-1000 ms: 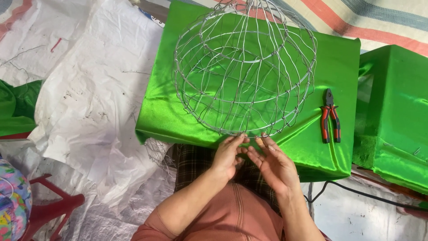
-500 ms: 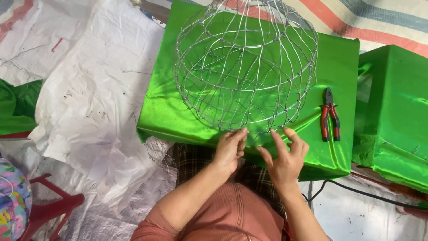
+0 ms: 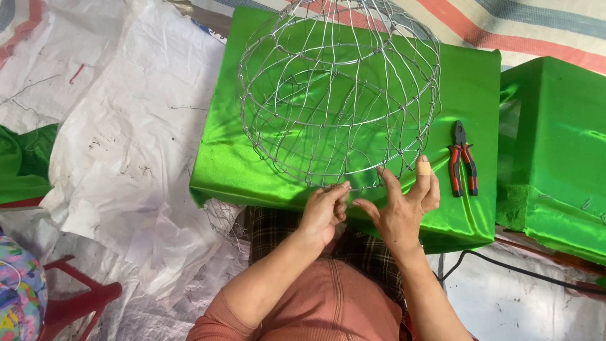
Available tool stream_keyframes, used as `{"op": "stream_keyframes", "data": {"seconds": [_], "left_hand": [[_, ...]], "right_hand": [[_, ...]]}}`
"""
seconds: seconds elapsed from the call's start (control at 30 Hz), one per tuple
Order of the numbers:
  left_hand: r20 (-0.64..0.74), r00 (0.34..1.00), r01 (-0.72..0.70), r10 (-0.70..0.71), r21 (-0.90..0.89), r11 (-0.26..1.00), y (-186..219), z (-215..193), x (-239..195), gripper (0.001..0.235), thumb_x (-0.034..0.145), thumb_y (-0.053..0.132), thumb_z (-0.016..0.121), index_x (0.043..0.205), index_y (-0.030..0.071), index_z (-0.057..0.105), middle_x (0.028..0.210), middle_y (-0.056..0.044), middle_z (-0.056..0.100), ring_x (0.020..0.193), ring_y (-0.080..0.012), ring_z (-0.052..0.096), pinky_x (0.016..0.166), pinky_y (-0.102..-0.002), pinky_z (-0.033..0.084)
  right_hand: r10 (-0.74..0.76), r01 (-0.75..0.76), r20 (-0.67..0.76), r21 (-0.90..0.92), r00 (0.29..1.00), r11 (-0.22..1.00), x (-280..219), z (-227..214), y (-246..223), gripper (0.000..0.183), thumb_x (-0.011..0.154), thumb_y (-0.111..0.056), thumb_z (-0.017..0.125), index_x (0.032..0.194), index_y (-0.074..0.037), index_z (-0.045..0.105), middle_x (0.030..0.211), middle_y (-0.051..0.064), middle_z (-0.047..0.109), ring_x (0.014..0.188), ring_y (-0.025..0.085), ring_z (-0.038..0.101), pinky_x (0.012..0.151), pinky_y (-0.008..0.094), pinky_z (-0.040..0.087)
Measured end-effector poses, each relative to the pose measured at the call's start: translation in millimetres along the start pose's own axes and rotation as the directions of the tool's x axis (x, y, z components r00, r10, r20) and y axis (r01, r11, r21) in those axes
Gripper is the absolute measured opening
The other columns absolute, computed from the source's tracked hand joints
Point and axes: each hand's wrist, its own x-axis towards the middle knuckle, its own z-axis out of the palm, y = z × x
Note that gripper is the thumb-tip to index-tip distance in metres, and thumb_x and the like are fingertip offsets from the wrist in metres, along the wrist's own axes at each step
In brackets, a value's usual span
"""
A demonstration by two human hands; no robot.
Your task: A person is manually assembling and shaping a spherical wire frame on a green fabric-covered surface.
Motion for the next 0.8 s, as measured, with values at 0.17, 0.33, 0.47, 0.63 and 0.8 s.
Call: {"op": "stream_keyframes", "data": {"seconds": [0.17, 0.33, 0.47, 0.63, 0.8], "left_hand": [[0.013, 1.0, 0.014, -0.014, 0.001, 1.0, -13, -1, 11, 0.023, 0.09, 0.021, 0.077, 0.075, 0.012, 0.063, 0.064, 0.005, 0.049, 0.049, -0.0049, 0.043, 0.048, -0.02, 0.038], [-0.015, 1.0, -0.016, 0.016, 0.024, 1.0, -14, -7, 9, 0.022, 0.089, 0.02, 0.078, 0.076, 0.013, 0.063, 0.063, 0.006, 0.049, 0.047, -0.0031, 0.042, 0.047, -0.019, 0.037], [-0.047, 0.996, -0.074, 0.074, 0.013, 0.997, -20, -11, 11, 0.019, 0.089, 0.02, 0.077, 0.078, 0.012, 0.064, 0.063, 0.005, 0.049, 0.044, -0.0022, 0.039, 0.045, -0.02, 0.037], [-0.045, 0.993, -0.109, 0.11, 0.02, 0.994, -28, -14, 17, 0.019, 0.093, 0.018, 0.075, 0.079, 0.01, 0.065, 0.059, 0.008, 0.043, 0.039, -0.0007, 0.033, 0.043, -0.019, 0.032], [-0.043, 0.99, -0.135, 0.135, 0.019, 0.991, -32, -15, 19, 0.018, 0.093, 0.018, 0.076, 0.08, 0.007, 0.068, 0.059, 0.008, 0.044, 0.037, 0.0, 0.031, 0.041, -0.019, 0.032]], "right_hand": [[0.005, -0.005, 0.038, 0.008, 0.999, 1.0, -1, 9, 12, 0.074, 0.065, -0.074, 0.077, 0.12, -0.025, 0.068, 0.165, 0.021, 0.02, 0.142, 0.049, 0.019, 0.111, 0.06, 0.012], [0.004, -0.004, -0.002, 0.02, 1.0, 1.0, -5, 19, 12, 0.065, 0.066, -0.072, 0.079, 0.109, -0.024, 0.069, 0.163, 0.017, 0.026, 0.14, 0.048, 0.025, 0.109, 0.061, 0.015], [0.012, -0.011, -0.022, 0.041, 1.0, 0.999, -6, 23, 6, 0.062, 0.063, -0.068, 0.084, 0.102, -0.023, 0.068, 0.157, 0.013, 0.034, 0.137, 0.047, 0.03, 0.107, 0.061, 0.016], [0.004, -0.001, -0.054, 0.044, 0.999, 0.999, -5, 21, 3, 0.062, 0.061, -0.068, 0.085, 0.098, -0.022, 0.066, 0.152, 0.012, 0.038, 0.135, 0.047, 0.034, 0.107, 0.061, 0.019], [0.005, -0.002, -0.099, 0.033, 0.995, 0.999, -7, 23, 5, 0.059, 0.066, -0.07, 0.084, 0.095, -0.023, 0.065, 0.149, 0.01, 0.041, 0.134, 0.046, 0.036, 0.104, 0.064, 0.02]]}}
